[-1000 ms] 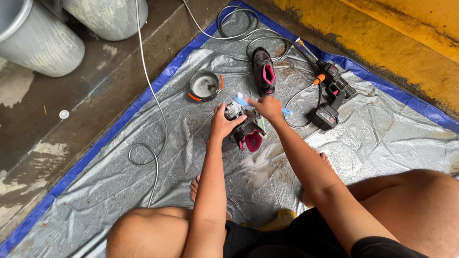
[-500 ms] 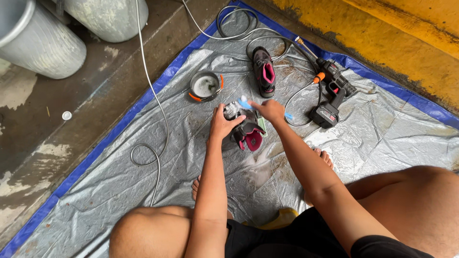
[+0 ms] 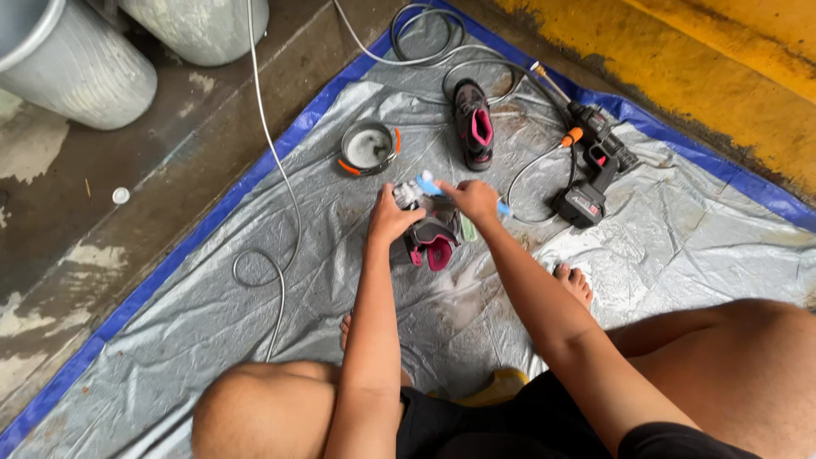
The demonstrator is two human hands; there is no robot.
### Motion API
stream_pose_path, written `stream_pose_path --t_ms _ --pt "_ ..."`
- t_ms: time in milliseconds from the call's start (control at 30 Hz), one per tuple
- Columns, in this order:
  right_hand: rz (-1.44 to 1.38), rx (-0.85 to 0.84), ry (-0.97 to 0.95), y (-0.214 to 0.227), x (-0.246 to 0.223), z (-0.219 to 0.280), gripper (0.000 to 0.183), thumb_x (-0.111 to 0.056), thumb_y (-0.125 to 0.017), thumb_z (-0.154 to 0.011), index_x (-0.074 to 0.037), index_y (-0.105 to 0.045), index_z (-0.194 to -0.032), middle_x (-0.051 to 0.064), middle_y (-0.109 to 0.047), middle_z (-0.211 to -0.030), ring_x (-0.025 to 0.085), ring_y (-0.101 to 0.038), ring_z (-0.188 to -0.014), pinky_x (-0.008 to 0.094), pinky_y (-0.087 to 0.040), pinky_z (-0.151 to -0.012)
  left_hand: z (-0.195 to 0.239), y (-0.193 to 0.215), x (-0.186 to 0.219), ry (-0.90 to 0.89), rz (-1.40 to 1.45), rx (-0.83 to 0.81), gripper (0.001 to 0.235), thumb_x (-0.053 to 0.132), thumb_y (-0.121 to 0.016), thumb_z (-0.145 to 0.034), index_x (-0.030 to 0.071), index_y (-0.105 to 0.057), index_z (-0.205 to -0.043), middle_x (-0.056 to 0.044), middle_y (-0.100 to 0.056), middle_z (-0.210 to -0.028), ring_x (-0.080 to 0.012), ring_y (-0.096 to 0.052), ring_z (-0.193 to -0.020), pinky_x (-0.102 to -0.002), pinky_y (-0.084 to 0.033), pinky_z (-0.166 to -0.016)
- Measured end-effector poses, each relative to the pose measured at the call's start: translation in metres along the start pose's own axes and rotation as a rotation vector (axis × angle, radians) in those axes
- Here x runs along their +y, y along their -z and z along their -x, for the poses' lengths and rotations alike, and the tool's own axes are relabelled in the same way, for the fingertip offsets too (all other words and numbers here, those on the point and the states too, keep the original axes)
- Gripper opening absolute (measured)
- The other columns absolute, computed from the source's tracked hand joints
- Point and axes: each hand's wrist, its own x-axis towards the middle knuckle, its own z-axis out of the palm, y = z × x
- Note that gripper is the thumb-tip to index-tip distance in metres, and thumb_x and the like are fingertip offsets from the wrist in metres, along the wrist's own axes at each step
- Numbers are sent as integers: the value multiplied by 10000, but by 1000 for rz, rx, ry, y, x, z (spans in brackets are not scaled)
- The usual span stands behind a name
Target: The person sits on a tarp and scrubs a black shoe with a blue brush dipped in soapy water. They clean the sole, sides, and laces of the shoe, occasionally dipping the brush back into the water container.
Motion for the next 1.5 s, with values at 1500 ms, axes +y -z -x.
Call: stream_pose_path --t_ms 1500 --pt "-112 265 215 -19 34 8 650 -793 -822 -860 -145 -787 -883 194 -760 -819 428 -764 -954 415 -442 -996 -5 -6 0 -57 27 44 910 423 -858 -695 34 -448 -1409 -285 -575 -1451 -511 -574 -1395 -627 -506 -1124"
